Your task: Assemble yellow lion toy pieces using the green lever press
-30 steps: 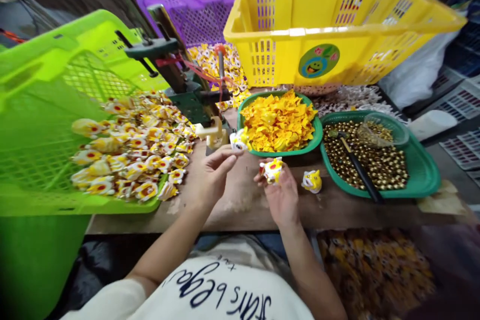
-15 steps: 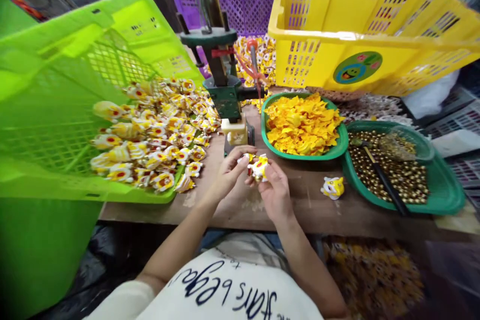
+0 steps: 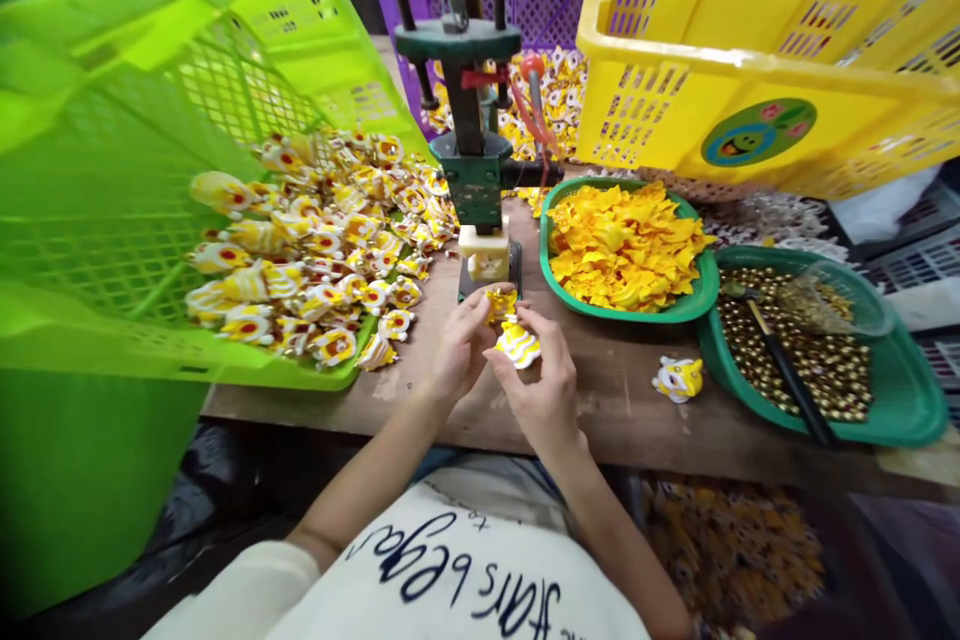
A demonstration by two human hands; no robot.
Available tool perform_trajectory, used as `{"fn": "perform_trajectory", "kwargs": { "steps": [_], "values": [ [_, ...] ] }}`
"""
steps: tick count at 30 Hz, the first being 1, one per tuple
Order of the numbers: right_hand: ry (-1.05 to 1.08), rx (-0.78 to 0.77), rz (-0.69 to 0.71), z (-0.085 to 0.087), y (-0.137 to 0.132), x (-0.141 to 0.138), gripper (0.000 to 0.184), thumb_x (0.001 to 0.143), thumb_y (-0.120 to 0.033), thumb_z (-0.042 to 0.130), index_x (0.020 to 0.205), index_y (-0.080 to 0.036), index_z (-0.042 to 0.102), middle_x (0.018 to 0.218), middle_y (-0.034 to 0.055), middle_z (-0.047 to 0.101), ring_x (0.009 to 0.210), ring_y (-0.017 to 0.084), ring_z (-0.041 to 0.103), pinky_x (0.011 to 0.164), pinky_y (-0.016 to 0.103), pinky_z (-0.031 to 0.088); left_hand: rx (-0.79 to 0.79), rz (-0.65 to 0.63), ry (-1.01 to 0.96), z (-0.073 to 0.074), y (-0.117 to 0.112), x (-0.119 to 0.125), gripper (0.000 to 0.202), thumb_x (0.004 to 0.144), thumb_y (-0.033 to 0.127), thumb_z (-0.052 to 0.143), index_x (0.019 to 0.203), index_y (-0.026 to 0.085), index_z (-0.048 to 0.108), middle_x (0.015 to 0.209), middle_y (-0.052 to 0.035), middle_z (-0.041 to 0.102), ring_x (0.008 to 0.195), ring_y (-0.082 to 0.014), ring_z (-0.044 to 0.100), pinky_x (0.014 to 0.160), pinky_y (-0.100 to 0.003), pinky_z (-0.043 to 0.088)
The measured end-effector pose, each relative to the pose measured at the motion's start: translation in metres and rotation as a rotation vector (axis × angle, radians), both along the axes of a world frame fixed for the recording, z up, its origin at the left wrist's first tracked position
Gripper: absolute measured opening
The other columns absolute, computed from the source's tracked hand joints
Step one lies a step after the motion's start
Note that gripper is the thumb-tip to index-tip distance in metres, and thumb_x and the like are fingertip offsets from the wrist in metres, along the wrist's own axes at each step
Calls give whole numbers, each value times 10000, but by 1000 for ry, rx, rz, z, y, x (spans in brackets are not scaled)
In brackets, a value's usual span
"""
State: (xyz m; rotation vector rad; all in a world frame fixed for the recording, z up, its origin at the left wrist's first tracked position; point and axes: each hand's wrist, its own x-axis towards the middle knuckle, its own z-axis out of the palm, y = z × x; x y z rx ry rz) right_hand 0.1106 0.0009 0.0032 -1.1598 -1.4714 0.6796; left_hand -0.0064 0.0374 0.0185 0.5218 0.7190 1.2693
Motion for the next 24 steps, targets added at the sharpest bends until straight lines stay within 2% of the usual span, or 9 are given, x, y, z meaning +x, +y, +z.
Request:
{"fn": "perform_trajectory", "kwargs": {
  "steps": [5,10,15,20,24],
  "values": [
    [-210,158,-75,7,1,1,344,870,-293,697,1191,-193,623,1114,115,660,1041,229,645,908,379,552,51,-4,18,0,-8,6,388,803,430,725,1060,159,621,1035,-94,715,1054,-246,662,878,-321,511],
    [-252,175,-90,8,1,2,357,863,-284,707,1190,-171,618,1048,107,664,987,218,656,870,355,562,94,-43,-4,-2,-9,9,388,805,433,732,1050,164,596,1157,-99,669,1118,-246,628,943,-342,489],
    [-309,199,-94,9,0,6,269,877,-279,686,1121,-170,654,953,89,639,908,202,656,799,329,571,93,-116,-19,-3,-11,8,407,804,436,733,1061,178,550,1140,-93,649,1184,-253,587,995,-354,456],
    [-347,179,-61,17,-1,9,249,894,-268,649,1125,-176,637,992,98,612,989,212,659,827,327,580,101,-225,-26,6,-12,5,413,822,457,715,1064,205,495,1159,-71,617,1188,-236,576,1000,-342,452],
    [-360,262,-154,12,-4,0,240,903,-263,613,1129,-181,631,1019,105,575,1030,224,641,852,348,590,115,-276,-19,10,-13,4,414,815,467,723,1044,210,493,1166,-62,610,1175,-227,578,995,-325,455]
  ]
}}
